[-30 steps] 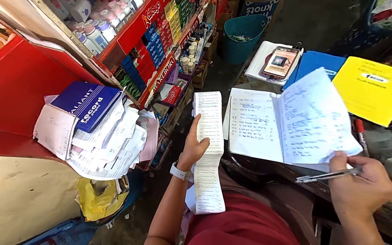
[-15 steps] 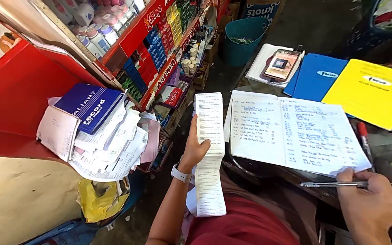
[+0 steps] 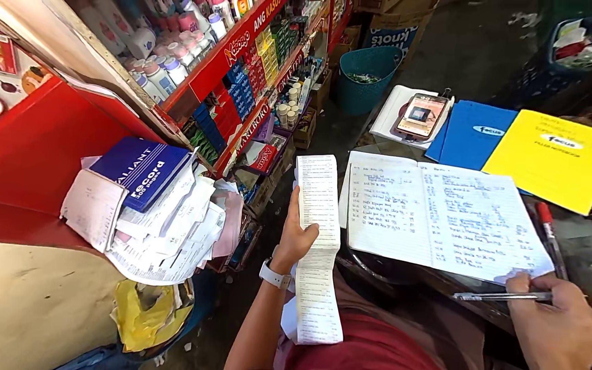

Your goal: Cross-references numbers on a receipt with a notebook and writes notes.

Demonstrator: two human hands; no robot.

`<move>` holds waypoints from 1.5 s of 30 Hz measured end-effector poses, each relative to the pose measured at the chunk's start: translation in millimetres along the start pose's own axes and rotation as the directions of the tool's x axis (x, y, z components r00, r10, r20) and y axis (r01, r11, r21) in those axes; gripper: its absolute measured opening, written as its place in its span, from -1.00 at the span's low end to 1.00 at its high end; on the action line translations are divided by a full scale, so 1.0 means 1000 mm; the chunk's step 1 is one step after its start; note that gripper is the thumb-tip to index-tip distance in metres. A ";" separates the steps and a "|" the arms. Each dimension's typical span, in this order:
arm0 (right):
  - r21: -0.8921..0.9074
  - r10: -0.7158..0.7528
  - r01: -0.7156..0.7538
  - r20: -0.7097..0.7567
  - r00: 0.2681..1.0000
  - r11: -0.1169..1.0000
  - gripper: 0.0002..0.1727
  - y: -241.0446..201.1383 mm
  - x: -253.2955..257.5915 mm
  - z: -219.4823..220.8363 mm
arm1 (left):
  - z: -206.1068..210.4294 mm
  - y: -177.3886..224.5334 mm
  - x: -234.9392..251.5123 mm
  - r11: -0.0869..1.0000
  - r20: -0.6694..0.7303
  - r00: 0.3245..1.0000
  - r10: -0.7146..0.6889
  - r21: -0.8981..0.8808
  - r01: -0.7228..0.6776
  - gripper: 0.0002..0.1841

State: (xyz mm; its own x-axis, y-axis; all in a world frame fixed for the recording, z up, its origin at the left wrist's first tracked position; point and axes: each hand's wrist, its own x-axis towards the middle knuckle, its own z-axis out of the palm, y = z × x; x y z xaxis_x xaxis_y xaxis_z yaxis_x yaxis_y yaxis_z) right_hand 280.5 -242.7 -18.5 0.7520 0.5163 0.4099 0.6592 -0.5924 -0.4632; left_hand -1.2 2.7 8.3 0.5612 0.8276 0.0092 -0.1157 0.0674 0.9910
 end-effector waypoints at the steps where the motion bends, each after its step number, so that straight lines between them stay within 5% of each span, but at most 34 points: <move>1: -0.001 -0.004 0.004 -0.007 1.000 1.000 -0.64 0.000 0.000 0.001 | 0.000 0.000 0.000 1.000 0.000 1.000 -0.001 -0.002 0.001 0.07; 38: -0.015 0.042 -0.041 0.030 0.999 0.999 -0.61 -0.009 0.001 -0.008 | -0.011 0.003 0.020 0.999 -0.039 0.998 -0.047 -0.014 0.046 0.14; 45: 0.000 0.034 -0.034 0.037 0.999 0.999 -0.61 -0.007 0.000 -0.007 | -0.016 0.004 0.031 0.997 -0.062 0.995 -0.077 0.005 0.078 -0.24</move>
State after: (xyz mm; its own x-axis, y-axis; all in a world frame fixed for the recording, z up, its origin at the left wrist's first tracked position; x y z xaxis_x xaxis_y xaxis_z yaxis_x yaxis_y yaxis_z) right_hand 276.3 -242.9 -9.3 0.7736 0.5182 0.3647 0.6332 -0.6094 -0.4772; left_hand 2.8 37.0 10.7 0.5162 0.8531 -0.0758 -0.0679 0.1290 0.9893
